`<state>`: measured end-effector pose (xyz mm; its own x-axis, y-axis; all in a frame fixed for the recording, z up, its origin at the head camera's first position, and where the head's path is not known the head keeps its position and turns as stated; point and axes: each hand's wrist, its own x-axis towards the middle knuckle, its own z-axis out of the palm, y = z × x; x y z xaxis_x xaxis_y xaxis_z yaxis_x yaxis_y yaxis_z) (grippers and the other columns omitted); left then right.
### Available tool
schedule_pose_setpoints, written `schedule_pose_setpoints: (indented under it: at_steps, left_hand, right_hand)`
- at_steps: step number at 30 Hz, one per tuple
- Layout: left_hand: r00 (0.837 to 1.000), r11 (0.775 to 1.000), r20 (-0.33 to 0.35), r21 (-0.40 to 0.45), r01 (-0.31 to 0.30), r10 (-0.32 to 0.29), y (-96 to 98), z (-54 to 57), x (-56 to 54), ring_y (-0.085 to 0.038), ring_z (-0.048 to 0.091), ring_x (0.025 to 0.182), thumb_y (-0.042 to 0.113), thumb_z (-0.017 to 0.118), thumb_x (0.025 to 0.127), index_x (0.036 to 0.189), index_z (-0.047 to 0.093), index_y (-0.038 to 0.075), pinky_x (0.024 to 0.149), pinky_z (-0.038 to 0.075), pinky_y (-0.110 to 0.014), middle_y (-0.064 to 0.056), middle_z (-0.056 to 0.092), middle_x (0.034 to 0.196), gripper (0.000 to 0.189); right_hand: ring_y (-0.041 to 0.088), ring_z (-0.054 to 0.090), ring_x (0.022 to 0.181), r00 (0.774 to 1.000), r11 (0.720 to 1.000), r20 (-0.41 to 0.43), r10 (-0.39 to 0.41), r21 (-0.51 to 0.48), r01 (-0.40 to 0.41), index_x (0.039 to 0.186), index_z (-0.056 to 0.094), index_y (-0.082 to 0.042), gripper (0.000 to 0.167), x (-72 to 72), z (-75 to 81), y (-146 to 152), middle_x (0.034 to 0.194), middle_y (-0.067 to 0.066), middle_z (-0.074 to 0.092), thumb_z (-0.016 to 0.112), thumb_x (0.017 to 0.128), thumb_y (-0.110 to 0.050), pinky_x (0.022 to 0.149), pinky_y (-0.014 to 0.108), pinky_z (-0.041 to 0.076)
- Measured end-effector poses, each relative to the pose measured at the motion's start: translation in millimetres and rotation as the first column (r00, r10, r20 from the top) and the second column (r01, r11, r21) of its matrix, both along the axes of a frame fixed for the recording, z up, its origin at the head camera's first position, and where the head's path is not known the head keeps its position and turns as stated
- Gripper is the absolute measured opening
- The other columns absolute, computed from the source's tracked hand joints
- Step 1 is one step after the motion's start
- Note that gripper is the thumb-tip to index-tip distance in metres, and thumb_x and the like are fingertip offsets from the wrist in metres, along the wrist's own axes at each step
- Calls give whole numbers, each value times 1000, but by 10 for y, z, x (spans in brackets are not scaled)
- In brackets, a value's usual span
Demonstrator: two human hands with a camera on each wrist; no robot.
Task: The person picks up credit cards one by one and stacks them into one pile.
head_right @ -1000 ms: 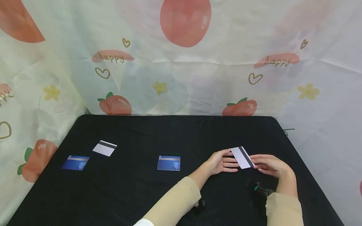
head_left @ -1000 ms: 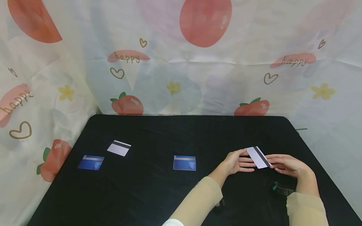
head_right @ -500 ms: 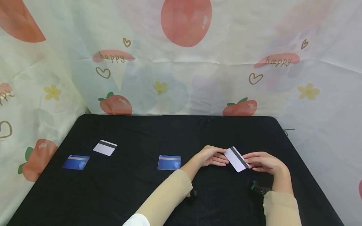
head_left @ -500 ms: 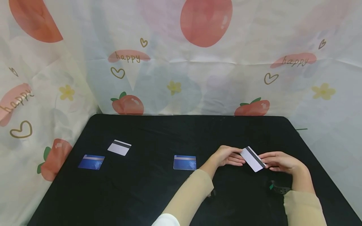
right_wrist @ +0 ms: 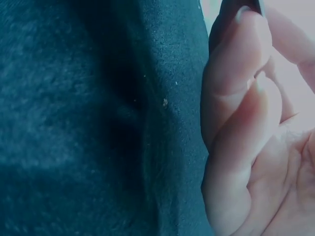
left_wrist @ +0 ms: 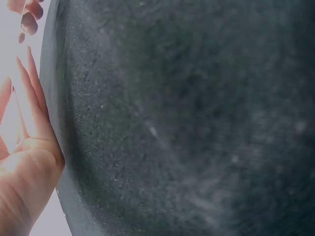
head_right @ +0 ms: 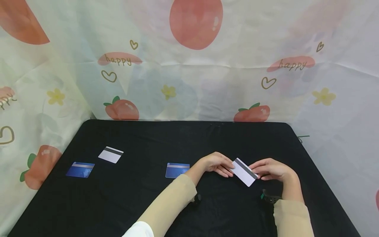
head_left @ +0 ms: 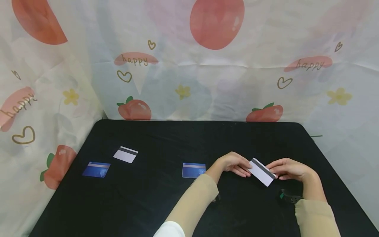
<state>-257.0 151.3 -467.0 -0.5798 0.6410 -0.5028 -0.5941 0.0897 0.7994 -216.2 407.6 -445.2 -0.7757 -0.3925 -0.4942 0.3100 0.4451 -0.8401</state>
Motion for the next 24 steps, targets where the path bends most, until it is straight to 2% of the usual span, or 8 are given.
schedule_pose_setpoints:
  at_steps: [6,10,14,16,20,24]
  left_hand:
    - [1000,1000,0,-11,14,-14,-25,-1,10,-29,68,68,-3,65,79,83,67,0,50,56,-30,-21,68,78,6]
    - [1000,1000,0,-20,12,-12,-47,24,10,-30,68,74,-2,66,79,84,68,1,55,57,-31,-21,68,78,6]
    - [1000,999,-5,-23,-26,26,-73,55,17,-28,68,71,-2,66,79,85,68,2,59,57,-33,-20,68,76,7]
    - [998,997,-10,-22,-68,68,-77,48,17,-28,68,71,-2,67,78,85,68,2,58,57,-33,-20,68,76,8]
    - [989,989,-31,9,-146,146,-102,11,6,-30,68,73,-2,68,77,89,67,2,53,56,-32,-19,68,78,12]
    - [978,978,-54,61,-197,200,-143,-26,-19,-31,68,73,0,68,78,97,65,1,54,56,-33,-18,68,80,19]
  right_hand:
    - [9,58,66,1000,1000,-1,18,-11,-18,102,70,-13,18,-18,14,-26,78,0,64,56,91,-16,59,23,53]
    - [10,58,70,1000,1000,-6,10,-10,-10,102,69,-15,18,-24,34,-43,83,-1,64,54,92,-17,62,24,53]
    - [11,61,79,1000,998,-3,-4,-57,4,105,68,-24,21,-14,55,-71,93,-4,65,50,95,-20,68,26,54]
    - [11,62,85,1000,996,-12,-20,-88,19,107,66,-28,23,-4,57,-84,97,-5,64,48,96,-21,72,27,53]
    - [12,62,88,991,980,-53,-123,-163,113,110,63,-33,24,5,25,-104,100,-7,63,46,97,-23,76,28,53]
    - [11,63,87,968,936,-47,-247,-268,226,108,63,-35,25,47,41,-183,99,-10,63,45,97,-23,75,27,54]
